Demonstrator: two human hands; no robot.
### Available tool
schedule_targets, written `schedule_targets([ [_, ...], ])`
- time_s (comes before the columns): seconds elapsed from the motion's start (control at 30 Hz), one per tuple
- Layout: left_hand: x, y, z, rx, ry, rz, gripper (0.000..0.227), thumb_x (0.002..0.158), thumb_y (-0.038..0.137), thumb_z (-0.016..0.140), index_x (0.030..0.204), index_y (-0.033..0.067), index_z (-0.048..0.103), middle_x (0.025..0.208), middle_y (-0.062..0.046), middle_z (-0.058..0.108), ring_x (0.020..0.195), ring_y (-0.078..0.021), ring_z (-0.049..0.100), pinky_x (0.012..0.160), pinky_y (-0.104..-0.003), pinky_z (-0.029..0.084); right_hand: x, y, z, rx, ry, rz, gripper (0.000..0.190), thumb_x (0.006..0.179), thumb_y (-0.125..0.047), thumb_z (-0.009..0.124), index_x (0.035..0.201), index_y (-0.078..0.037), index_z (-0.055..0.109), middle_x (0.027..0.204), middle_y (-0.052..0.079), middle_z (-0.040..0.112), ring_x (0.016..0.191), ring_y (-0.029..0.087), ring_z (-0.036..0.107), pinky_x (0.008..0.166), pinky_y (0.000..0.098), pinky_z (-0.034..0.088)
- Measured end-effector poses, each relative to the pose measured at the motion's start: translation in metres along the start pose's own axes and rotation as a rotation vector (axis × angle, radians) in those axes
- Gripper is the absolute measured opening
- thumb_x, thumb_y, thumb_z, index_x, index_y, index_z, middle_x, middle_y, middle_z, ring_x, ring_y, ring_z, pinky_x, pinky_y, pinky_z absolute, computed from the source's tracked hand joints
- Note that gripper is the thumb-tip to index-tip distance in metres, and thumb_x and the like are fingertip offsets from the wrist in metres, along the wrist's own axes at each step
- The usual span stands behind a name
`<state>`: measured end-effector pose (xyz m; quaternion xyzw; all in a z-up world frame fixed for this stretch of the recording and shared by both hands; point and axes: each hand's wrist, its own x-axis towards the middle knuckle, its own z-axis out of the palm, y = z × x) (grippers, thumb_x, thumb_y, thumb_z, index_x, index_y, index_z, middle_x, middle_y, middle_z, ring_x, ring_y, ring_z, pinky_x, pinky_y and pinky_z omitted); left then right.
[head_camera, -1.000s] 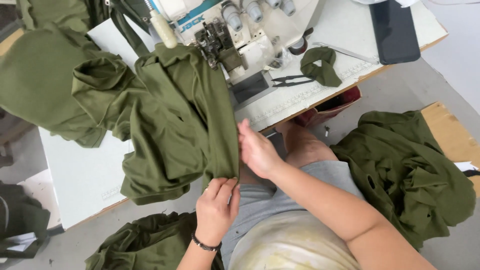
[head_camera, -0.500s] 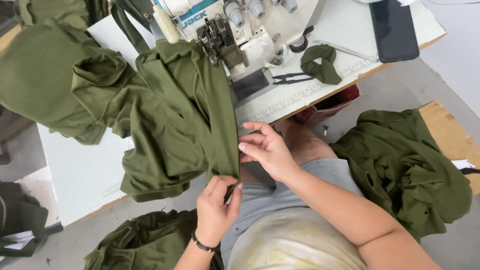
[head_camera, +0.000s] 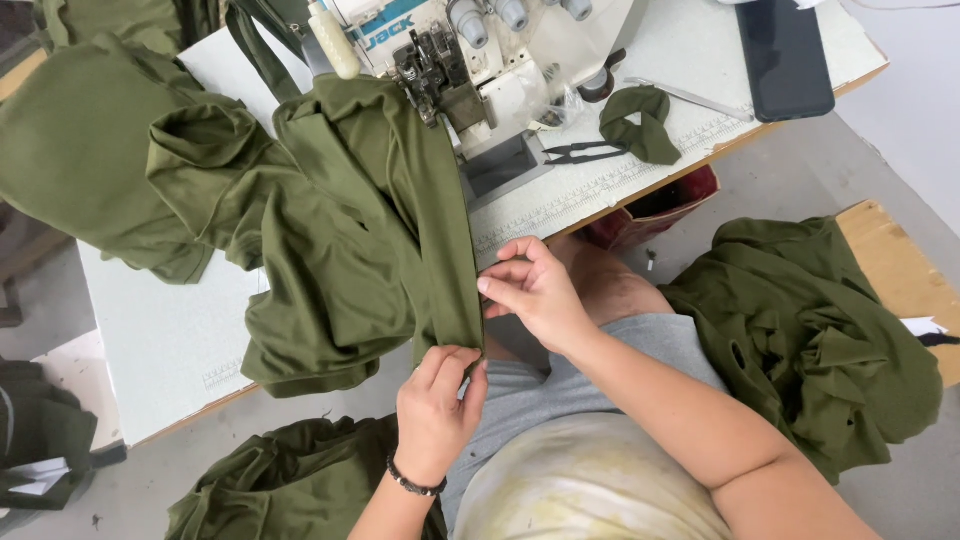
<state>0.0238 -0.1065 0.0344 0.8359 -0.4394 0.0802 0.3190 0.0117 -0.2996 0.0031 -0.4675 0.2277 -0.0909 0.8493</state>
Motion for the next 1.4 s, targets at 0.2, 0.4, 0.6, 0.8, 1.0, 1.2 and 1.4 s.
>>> schedule_targets([
  [0.2,-0.001,0.004,-0.004,-0.052,0.064,-0.005,0.017,0.094,0.007,0.070,0.111,0.0070,0.071,0.099,-0.004,0.068,0.077,-0.0179,0.068,0.060,-0.029,0.057,-0.001,0.007,-0.009,0.155,-0.031,-0.021,0.032,0.089,-0.001,0.076,0.103,-0.014,0.050,0.091,0.013,0.074,0.082,0.018,0.070,0.071,0.0366,0.064],
  [0.4,-0.004,0.000,0.003,0.116,0.063,0.083,0.018,0.093,0.007,0.070,0.111,0.0101,0.070,0.096,-0.001,0.062,0.066,-0.0162,0.057,0.050,-0.027,0.047,-0.002,0.008,-0.009,0.043,0.000,-0.138,0.032,0.090,-0.003,0.074,0.099,-0.013,0.045,0.092,0.013,0.074,0.080,0.018,0.071,0.066,0.0355,0.067],
  [0.6,0.002,0.007,0.006,0.169,0.025,0.140,0.014,0.097,0.012,0.066,0.109,0.0085,0.072,0.095,-0.003,0.059,0.067,-0.0199,0.059,0.056,-0.031,0.051,-0.005,0.002,-0.005,-0.046,-0.006,-0.215,0.030,0.088,0.002,0.074,0.100,-0.010,0.049,0.087,0.010,0.069,0.073,0.016,0.068,0.064,0.0299,0.064],
  [0.8,0.000,0.003,0.017,0.157,0.005,0.121,0.016,0.097,0.013,0.067,0.112,0.0083,0.071,0.097,-0.003,0.061,0.065,-0.0180,0.059,0.051,-0.029,0.048,0.000,0.006,-0.007,-0.056,0.004,-0.129,0.037,0.086,-0.004,0.078,0.105,-0.012,0.047,0.092,0.011,0.073,0.078,0.016,0.069,0.066,0.0294,0.063],
  [1.0,0.012,0.016,-0.006,-0.212,0.051,-0.010,0.010,0.095,0.006,0.065,0.104,0.0057,0.070,0.100,-0.005,0.069,0.084,-0.0202,0.070,0.073,-0.032,0.058,0.011,0.015,-0.020,0.176,0.004,0.024,0.028,0.089,-0.002,0.077,0.095,-0.016,0.053,0.088,0.006,0.073,0.078,0.014,0.067,0.064,0.0314,0.058],
  [1.2,0.018,0.016,-0.007,-0.126,0.074,0.106,0.006,0.094,0.009,0.068,0.100,0.0090,0.071,0.095,-0.003,0.067,0.074,-0.0177,0.065,0.107,-0.054,0.041,0.012,0.020,-0.017,0.148,-0.028,0.013,0.011,0.091,0.006,0.069,0.092,-0.005,0.068,0.084,0.005,0.069,0.073,0.013,0.065,0.061,0.0256,0.056],
  [1.4,0.008,0.004,0.010,0.005,-0.005,0.099,0.012,0.096,0.009,0.066,0.107,0.0084,0.070,0.100,-0.005,0.064,0.072,-0.0196,0.064,0.058,-0.030,0.053,0.008,0.004,-0.014,-0.126,-0.006,0.029,0.016,0.091,-0.015,0.073,0.101,-0.003,0.076,0.107,0.002,0.067,0.089,0.012,0.062,0.066,0.0271,0.060],
])
